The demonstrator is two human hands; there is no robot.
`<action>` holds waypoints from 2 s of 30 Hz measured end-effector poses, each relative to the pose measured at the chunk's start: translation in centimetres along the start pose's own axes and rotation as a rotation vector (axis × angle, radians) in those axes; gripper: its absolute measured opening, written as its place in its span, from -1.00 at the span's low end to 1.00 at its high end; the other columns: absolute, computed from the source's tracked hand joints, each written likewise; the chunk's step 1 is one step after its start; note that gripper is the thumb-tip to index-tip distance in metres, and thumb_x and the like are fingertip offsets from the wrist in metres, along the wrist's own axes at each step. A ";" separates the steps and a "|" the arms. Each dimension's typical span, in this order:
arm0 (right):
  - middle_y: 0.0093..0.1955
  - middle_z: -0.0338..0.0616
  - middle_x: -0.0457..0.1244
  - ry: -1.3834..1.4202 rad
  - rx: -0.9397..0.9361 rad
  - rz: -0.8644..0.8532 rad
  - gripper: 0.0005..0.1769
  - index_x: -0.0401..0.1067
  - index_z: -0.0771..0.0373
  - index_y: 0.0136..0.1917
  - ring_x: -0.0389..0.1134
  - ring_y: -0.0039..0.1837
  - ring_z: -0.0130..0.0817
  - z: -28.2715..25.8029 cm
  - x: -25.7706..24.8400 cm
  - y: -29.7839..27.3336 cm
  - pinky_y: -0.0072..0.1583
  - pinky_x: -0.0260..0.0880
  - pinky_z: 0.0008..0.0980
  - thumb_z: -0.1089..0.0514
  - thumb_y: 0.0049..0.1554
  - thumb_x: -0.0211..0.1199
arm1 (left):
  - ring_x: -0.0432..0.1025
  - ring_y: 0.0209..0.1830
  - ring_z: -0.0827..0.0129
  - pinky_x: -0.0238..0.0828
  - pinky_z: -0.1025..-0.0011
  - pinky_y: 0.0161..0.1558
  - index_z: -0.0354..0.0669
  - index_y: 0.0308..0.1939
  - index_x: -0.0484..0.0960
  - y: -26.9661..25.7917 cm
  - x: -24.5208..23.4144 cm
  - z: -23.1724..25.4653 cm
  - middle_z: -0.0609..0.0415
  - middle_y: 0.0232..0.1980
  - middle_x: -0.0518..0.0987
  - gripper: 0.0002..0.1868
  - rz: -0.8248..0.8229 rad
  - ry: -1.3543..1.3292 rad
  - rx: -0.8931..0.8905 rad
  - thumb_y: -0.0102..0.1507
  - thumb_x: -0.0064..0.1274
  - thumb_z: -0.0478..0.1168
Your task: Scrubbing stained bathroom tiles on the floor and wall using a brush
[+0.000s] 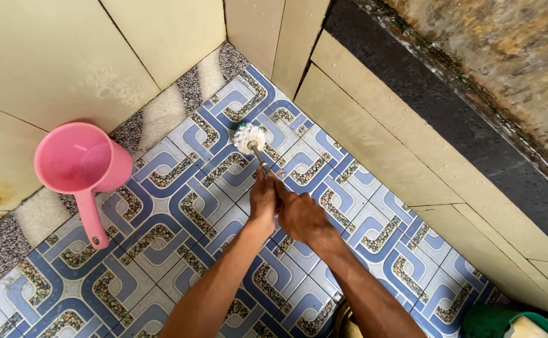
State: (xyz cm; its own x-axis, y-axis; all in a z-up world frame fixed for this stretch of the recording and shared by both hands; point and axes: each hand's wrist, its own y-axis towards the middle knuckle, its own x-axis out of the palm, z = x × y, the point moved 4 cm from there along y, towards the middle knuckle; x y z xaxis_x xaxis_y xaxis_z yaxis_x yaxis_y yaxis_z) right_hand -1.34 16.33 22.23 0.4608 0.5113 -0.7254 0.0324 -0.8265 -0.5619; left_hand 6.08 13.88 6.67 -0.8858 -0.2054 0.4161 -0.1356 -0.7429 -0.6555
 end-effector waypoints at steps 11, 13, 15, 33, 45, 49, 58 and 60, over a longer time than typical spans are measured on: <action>0.28 0.16 0.31 0.040 0.080 0.050 -0.20 -0.06 -0.23 0.62 0.37 0.26 0.23 -3.1 -1.2 15.9 0.26 0.39 0.15 0.00 0.19 0.15 | 0.22 -0.49 0.60 0.20 0.47 -0.48 0.28 0.53 0.31 18.3 -2.2 7.8 0.33 -0.40 0.40 -0.44 0.124 0.230 0.123 0.42 -0.07 0.02; 0.28 0.14 0.32 0.013 0.072 0.065 -0.23 -0.03 -0.20 0.61 0.37 0.26 0.21 -4.7 -2.9 15.6 0.25 0.41 0.15 -0.01 0.20 0.15 | 0.20 -0.52 0.59 0.18 0.45 -0.51 0.27 0.51 0.37 19.1 -2.0 9.2 0.32 -0.43 0.37 -0.46 0.114 0.207 0.158 0.42 -0.05 0.00; 0.29 0.02 0.31 0.155 0.185 -0.060 -0.20 -0.07 -0.22 0.62 0.53 0.10 0.20 -6.6 -5.0 13.3 0.07 0.56 0.10 0.03 0.18 0.12 | 0.16 -0.63 0.52 0.08 0.38 -0.62 0.24 0.40 0.43 18.1 -1.3 10.3 0.26 -0.52 0.31 -0.55 0.068 0.212 0.091 0.41 -0.09 -0.02; 0.14 0.32 0.34 -0.178 -0.027 -0.130 -0.17 -0.23 0.19 0.67 0.41 0.16 0.27 -1.7 3.5 0.2 0.21 0.41 0.17 0.21 0.21 -0.02 | 0.12 -0.66 0.50 -0.06 0.42 -0.66 0.33 0.31 0.48 -1.9 -3.8 0.9 0.27 -0.51 0.27 -0.62 0.023 -0.011 -0.020 0.40 -0.10 0.06; 0.27 0.24 0.30 0.024 0.089 0.031 -0.20 -0.15 -0.27 0.65 0.37 0.27 0.24 -6.1 1.3 15.3 0.28 0.37 0.16 -0.03 0.24 0.10 | 0.35 -0.43 0.65 0.35 0.53 -0.42 0.30 0.35 0.51 21.3 -7.9 6.5 0.41 -0.25 0.56 -0.61 0.134 0.031 0.171 0.43 0.03 -0.04; 0.27 0.22 0.31 0.017 0.096 0.034 -0.17 -0.18 -0.28 0.66 0.38 0.28 0.20 -5.1 1.5 17.4 0.28 0.39 0.15 -0.02 0.23 0.10 | 0.16 -0.58 0.48 0.07 0.36 -0.58 0.17 0.15 0.63 17.3 -5.3 10.7 0.23 -0.45 0.35 -0.69 0.196 0.232 0.036 0.40 -0.04 0.06; 0.15 0.37 0.34 0.028 0.149 0.161 -0.13 -0.23 -0.17 0.66 0.39 0.19 0.35 5.2 -1.1 11.8 0.25 0.38 0.19 -0.02 0.21 0.12 | 0.43 -0.50 0.55 0.35 0.42 -0.50 -0.11 0.07 0.64 17.1 5.1 1.9 0.20 -0.35 0.62 -0.60 -0.029 0.528 0.251 0.43 -0.05 0.10; 0.14 0.37 0.34 -0.047 0.198 0.184 -0.21 -0.13 -0.22 0.65 0.39 0.17 0.35 8.3 -2.6 9.2 0.21 0.39 0.22 0.05 0.24 0.06 | 0.31 -0.63 0.35 0.18 0.28 -0.65 0.00 0.16 0.49 11.5 9.3 1.3 0.04 -0.46 0.48 -0.57 -0.046 0.441 0.077 0.37 -0.19 0.12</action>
State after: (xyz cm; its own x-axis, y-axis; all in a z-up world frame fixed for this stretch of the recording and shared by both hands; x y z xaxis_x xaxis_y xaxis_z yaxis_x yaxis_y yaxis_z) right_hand -9.59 9.35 15.60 0.4006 0.3707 -0.8379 -0.2246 -0.8469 -0.4820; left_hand -3.12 2.58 3.84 -0.9863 0.1078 0.1247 -0.1609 -0.7937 -0.5866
